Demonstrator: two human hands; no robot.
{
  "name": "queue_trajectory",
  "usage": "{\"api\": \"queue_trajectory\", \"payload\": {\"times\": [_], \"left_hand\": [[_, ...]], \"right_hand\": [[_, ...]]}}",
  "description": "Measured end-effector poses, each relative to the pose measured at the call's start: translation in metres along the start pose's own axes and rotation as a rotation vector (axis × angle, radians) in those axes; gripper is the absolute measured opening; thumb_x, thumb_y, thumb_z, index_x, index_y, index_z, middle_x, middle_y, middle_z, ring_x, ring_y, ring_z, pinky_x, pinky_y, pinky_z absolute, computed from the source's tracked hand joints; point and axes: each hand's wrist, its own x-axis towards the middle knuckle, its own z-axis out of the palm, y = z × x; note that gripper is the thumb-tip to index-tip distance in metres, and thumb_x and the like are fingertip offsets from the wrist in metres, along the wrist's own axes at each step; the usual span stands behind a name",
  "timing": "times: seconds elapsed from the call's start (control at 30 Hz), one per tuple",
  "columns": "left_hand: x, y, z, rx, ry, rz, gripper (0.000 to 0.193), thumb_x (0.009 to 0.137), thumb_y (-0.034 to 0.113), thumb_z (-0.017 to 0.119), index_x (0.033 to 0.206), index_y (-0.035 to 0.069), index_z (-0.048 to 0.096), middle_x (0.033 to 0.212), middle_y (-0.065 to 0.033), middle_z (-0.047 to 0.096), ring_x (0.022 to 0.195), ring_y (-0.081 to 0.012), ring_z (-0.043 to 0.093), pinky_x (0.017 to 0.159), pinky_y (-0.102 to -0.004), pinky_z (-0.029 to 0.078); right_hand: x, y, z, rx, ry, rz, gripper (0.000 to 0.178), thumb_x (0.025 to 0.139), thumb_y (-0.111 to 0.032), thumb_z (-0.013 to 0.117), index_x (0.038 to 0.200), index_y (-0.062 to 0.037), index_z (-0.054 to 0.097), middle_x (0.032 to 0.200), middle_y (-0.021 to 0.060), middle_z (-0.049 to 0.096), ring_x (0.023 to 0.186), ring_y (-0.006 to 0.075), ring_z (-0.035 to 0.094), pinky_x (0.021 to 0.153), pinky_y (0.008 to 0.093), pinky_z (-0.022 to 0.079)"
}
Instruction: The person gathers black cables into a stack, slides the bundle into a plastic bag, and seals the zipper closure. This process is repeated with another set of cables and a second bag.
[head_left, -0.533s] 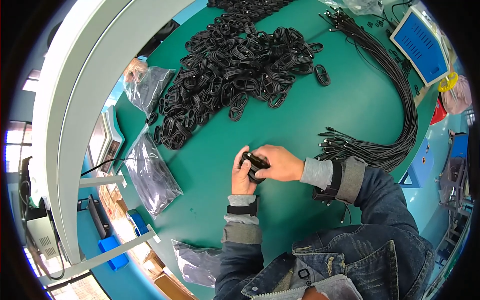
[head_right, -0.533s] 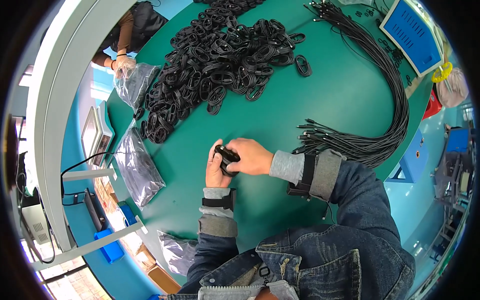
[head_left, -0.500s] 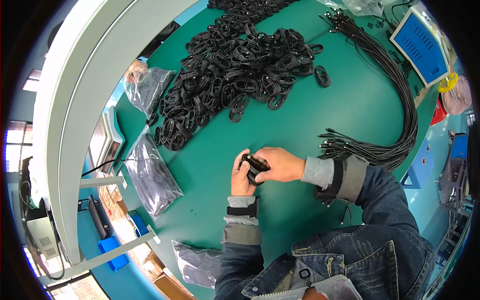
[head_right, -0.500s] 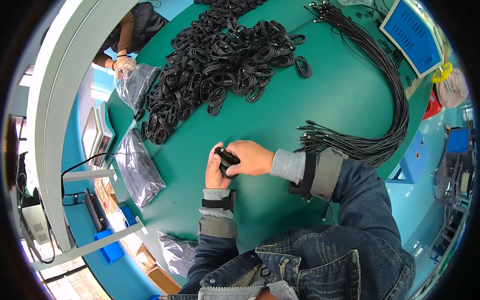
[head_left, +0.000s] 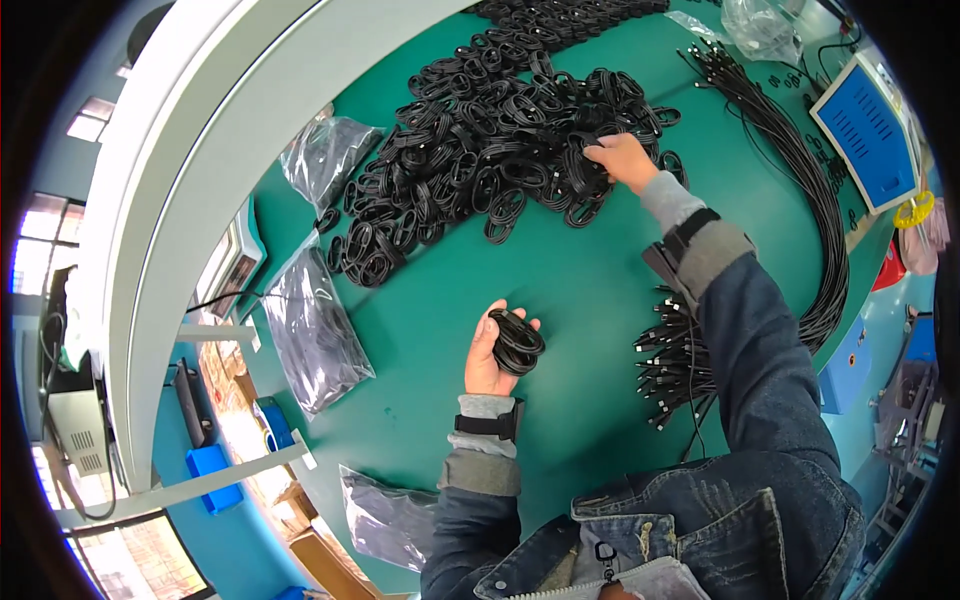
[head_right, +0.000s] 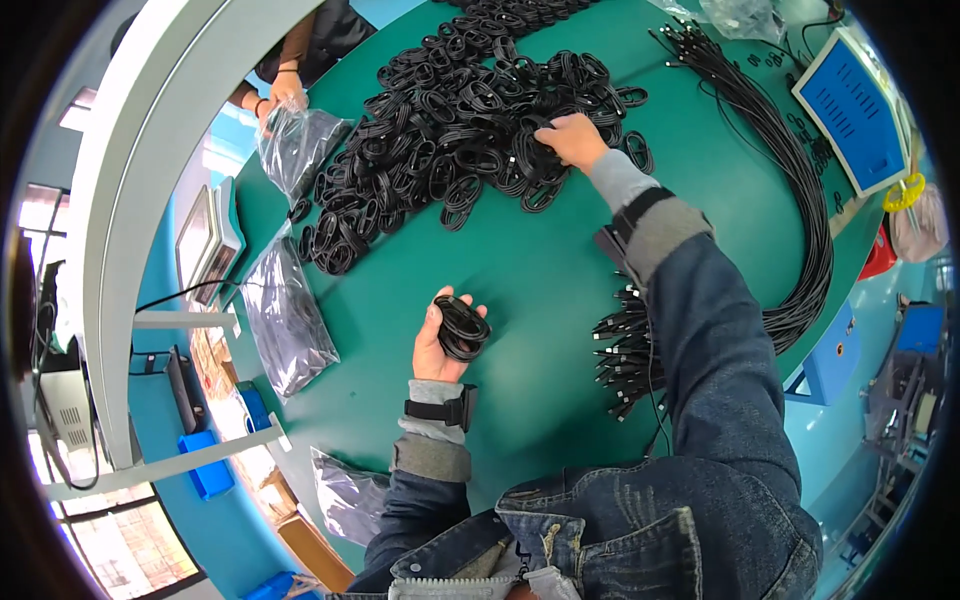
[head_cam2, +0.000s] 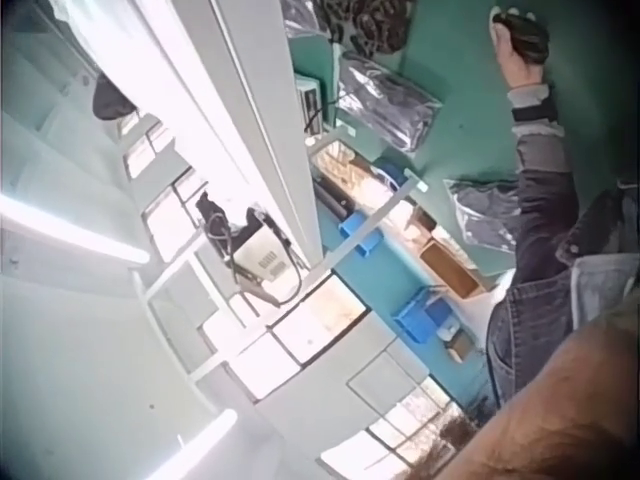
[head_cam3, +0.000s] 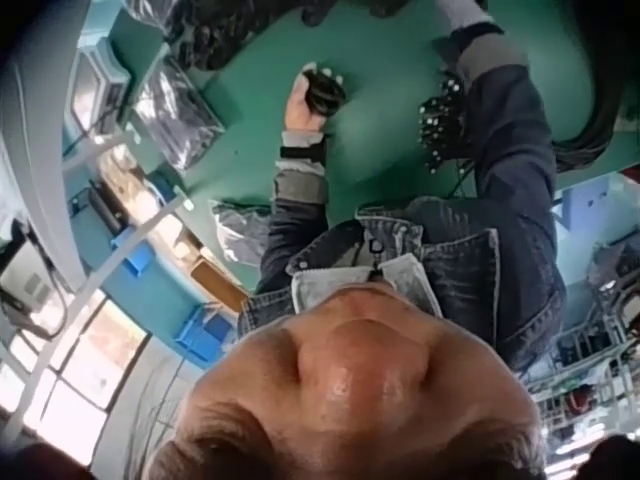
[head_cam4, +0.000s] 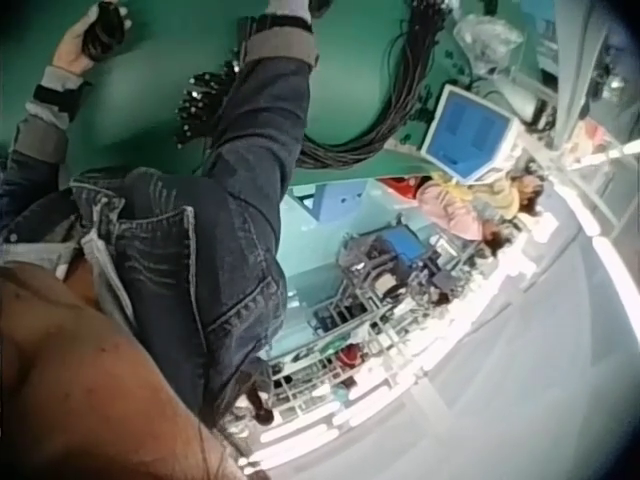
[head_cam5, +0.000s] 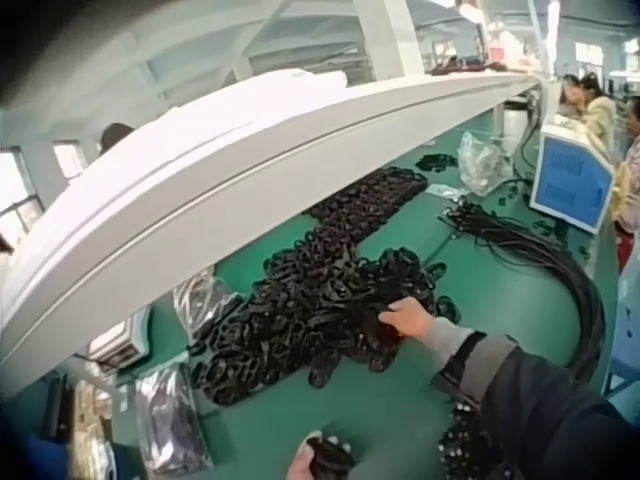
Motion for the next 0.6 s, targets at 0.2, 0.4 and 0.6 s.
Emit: {"api": "queue_trajectory", "payload": {"times": [0.2, 0.4, 0.6], "left_hand": [[-0.015, -0.005, 0.017, -0.050, -0.023, 0.007, 0.044, 0.085, 0.029, 0.058, 0.119, 0.005, 0.042, 0.107, -0.0147, 0.054, 0.098, -0.0347, 0.054, 0.085, -0.0469, 0.047], [-0.037, -0.009, 0.039, -0.004, -0.035, 0.097, 0.043, 0.087, 0.029, 0.056, 0.117, 0.003, 0.041, 0.102, -0.0149, 0.055, 0.095, -0.0317, 0.056, 0.089, -0.0438, 0.046], [-0.093, -0.003, 0.022, -0.183, -0.073, -0.100, 0.046, 0.088, 0.034, 0.052, 0.120, 0.004, 0.041, 0.105, -0.0162, 0.055, 0.092, -0.0331, 0.058, 0.079, -0.0475, 0.050]], "right_hand": [[-0.118, -0.052, 0.012, 0.903, -0.343, 0.176, 0.026, 0.088, -0.029, 0.054, 0.104, -0.0092, 0.061, 0.099, 0.0009, 0.062, 0.082, 0.0079, 0.053, 0.062, 0.0249, 0.042], [-0.195, -0.090, 0.035, 1.268, -0.551, 0.281, 0.038, 0.089, -0.032, 0.052, 0.117, -0.0070, 0.053, 0.107, 0.0045, 0.059, 0.093, 0.0114, 0.054, 0.073, 0.0249, 0.043], [-0.252, -0.129, 0.052, 1.099, -0.405, -0.039, 0.039, 0.087, -0.022, 0.056, 0.121, -0.0043, 0.048, 0.118, 0.0101, 0.052, 0.101, 0.0178, 0.053, 0.085, 0.0306, 0.043]]}}
